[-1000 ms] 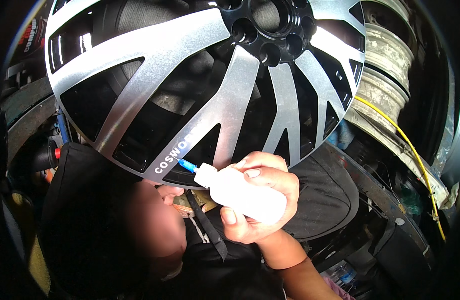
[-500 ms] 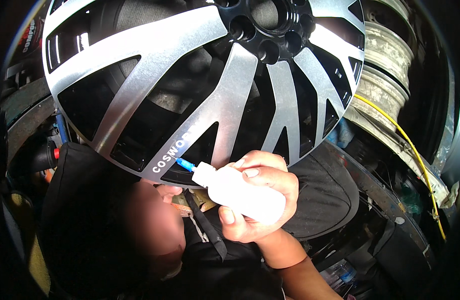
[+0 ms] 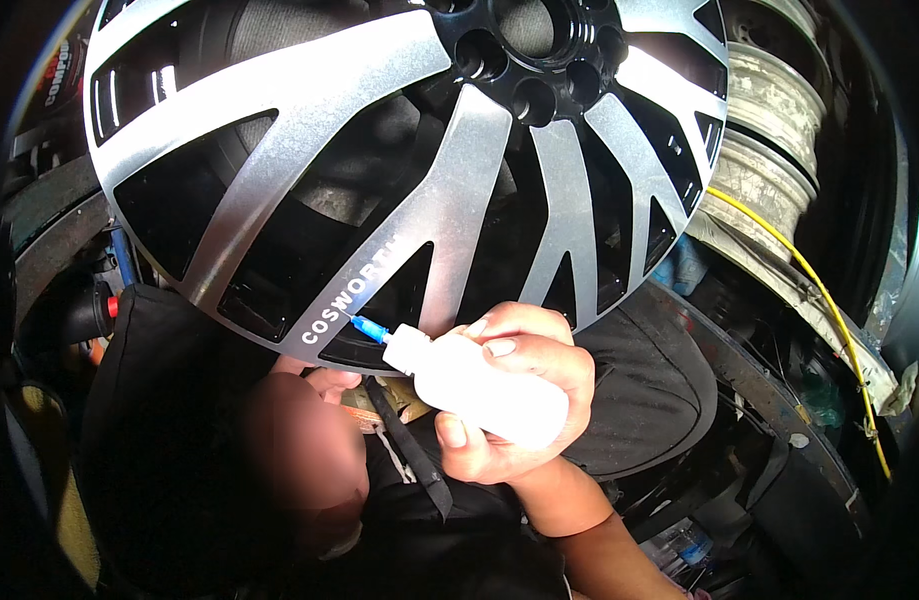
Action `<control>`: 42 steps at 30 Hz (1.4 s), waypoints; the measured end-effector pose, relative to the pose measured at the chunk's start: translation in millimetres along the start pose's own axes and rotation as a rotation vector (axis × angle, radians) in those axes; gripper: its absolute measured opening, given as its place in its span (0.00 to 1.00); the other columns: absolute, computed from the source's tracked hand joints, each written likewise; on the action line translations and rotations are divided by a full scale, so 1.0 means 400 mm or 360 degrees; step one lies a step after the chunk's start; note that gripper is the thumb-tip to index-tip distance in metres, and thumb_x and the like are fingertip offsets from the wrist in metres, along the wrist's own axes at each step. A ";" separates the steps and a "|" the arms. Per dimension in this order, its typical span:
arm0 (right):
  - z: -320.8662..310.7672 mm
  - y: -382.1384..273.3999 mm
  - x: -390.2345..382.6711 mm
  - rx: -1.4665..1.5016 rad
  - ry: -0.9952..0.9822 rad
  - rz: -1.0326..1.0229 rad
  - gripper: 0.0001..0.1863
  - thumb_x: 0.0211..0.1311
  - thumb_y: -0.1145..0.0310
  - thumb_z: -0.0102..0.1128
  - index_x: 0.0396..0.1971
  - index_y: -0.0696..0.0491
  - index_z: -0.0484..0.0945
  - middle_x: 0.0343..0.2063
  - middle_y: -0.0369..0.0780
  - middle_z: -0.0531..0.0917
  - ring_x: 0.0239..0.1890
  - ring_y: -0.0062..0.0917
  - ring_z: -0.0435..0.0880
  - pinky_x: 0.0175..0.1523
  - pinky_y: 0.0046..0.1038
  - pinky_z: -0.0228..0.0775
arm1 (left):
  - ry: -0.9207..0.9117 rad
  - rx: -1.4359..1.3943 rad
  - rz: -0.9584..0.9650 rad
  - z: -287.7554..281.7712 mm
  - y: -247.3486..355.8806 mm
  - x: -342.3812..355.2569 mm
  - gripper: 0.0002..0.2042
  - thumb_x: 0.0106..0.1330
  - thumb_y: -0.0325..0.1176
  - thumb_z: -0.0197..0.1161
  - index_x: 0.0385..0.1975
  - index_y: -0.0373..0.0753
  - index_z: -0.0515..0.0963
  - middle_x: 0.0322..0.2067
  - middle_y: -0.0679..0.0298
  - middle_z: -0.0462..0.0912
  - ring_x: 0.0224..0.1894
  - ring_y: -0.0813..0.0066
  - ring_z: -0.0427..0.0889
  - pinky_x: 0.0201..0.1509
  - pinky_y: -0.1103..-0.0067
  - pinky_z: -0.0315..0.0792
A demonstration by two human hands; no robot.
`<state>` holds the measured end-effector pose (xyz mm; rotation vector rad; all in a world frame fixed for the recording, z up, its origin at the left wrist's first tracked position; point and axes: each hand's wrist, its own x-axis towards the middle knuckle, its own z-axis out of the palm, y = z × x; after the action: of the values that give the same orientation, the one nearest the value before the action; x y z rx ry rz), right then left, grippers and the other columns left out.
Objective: The person cleans a small area on the spoke of a car wheel using a cloth and then applies a liquid substance from a small bottle to the same area.
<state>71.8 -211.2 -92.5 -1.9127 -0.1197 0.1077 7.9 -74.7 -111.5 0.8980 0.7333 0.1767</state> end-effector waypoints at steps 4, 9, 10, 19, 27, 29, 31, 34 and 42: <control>0.010 -0.007 0.001 0.0014 -0.0003 0.0030 0.32 0.50 0.57 0.72 0.47 0.54 0.61 0.43 0.47 0.68 0.39 0.28 0.78 0.46 0.28 0.77 | 0.0009 0.0020 0.0027 -0.006 0.006 -0.003 0.11 0.65 0.32 0.52 0.28 0.28 0.69 0.42 0.37 0.74 0.42 0.57 0.80 0.53 0.65 0.70; 0.005 -0.002 0.000 0.0010 0.0004 0.0005 0.33 0.50 0.56 0.72 0.47 0.54 0.61 0.43 0.47 0.68 0.38 0.28 0.78 0.45 0.29 0.77 | 0.0015 0.0014 0.0017 -0.003 0.002 -0.001 0.11 0.65 0.32 0.51 0.28 0.28 0.69 0.42 0.37 0.74 0.41 0.58 0.80 0.52 0.66 0.70; 0.003 0.000 -0.001 0.0006 0.0005 0.0005 0.33 0.50 0.56 0.72 0.47 0.54 0.61 0.43 0.47 0.68 0.38 0.28 0.78 0.45 0.29 0.77 | 0.0002 0.0008 0.0023 -0.002 -0.001 0.000 0.11 0.65 0.32 0.51 0.28 0.28 0.69 0.42 0.37 0.74 0.41 0.58 0.80 0.52 0.66 0.70; 0.007 -0.002 -0.001 0.0029 0.0017 0.0001 0.32 0.49 0.57 0.73 0.46 0.54 0.62 0.43 0.47 0.68 0.40 0.28 0.77 0.46 0.30 0.78 | 0.0016 0.0005 0.0017 -0.005 0.002 -0.004 0.10 0.65 0.32 0.52 0.28 0.29 0.69 0.42 0.36 0.74 0.41 0.58 0.80 0.51 0.67 0.69; 0.008 0.000 0.000 0.0015 0.0017 -0.0021 0.32 0.49 0.56 0.72 0.46 0.54 0.62 0.43 0.47 0.68 0.40 0.27 0.76 0.46 0.29 0.78 | 0.0016 0.0022 0.0010 -0.006 -0.001 -0.004 0.11 0.65 0.33 0.52 0.28 0.29 0.69 0.41 0.37 0.75 0.42 0.59 0.79 0.50 0.68 0.69; 0.005 -0.001 -0.002 0.0008 0.0008 -0.0012 0.32 0.49 0.56 0.72 0.46 0.54 0.62 0.43 0.47 0.68 0.40 0.27 0.76 0.46 0.29 0.77 | -0.0003 0.0035 0.0024 -0.009 -0.003 -0.003 0.11 0.65 0.33 0.51 0.28 0.29 0.69 0.40 0.37 0.75 0.42 0.58 0.79 0.50 0.67 0.69; 0.005 -0.001 -0.003 0.0002 -0.0001 -0.0004 0.32 0.49 0.57 0.72 0.46 0.54 0.62 0.43 0.47 0.68 0.40 0.26 0.76 0.47 0.29 0.77 | 0.0003 0.0036 0.0038 -0.010 -0.005 -0.003 0.11 0.65 0.33 0.51 0.28 0.29 0.69 0.40 0.37 0.75 0.42 0.58 0.79 0.50 0.67 0.70; 0.007 -0.001 -0.002 0.0021 -0.0005 0.0000 0.31 0.49 0.57 0.72 0.46 0.54 0.62 0.42 0.47 0.68 0.41 0.26 0.76 0.47 0.29 0.77 | 0.0014 0.0035 0.0043 -0.006 -0.003 -0.001 0.11 0.65 0.33 0.51 0.28 0.29 0.69 0.39 0.37 0.76 0.42 0.58 0.79 0.50 0.67 0.70; 0.014 0.023 0.006 0.0052 0.0089 -0.0224 0.28 0.49 0.64 0.68 0.44 0.58 0.63 0.40 0.49 0.72 0.32 0.28 0.82 0.38 0.26 0.81 | 0.0008 0.0041 0.0023 -0.008 -0.004 -0.004 0.11 0.65 0.33 0.51 0.29 0.29 0.69 0.40 0.38 0.76 0.42 0.58 0.79 0.50 0.67 0.70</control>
<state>73.6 -208.9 -103.2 -1.8672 -0.2130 -0.0383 4.3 -74.5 -113.3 0.9277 0.7355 0.1831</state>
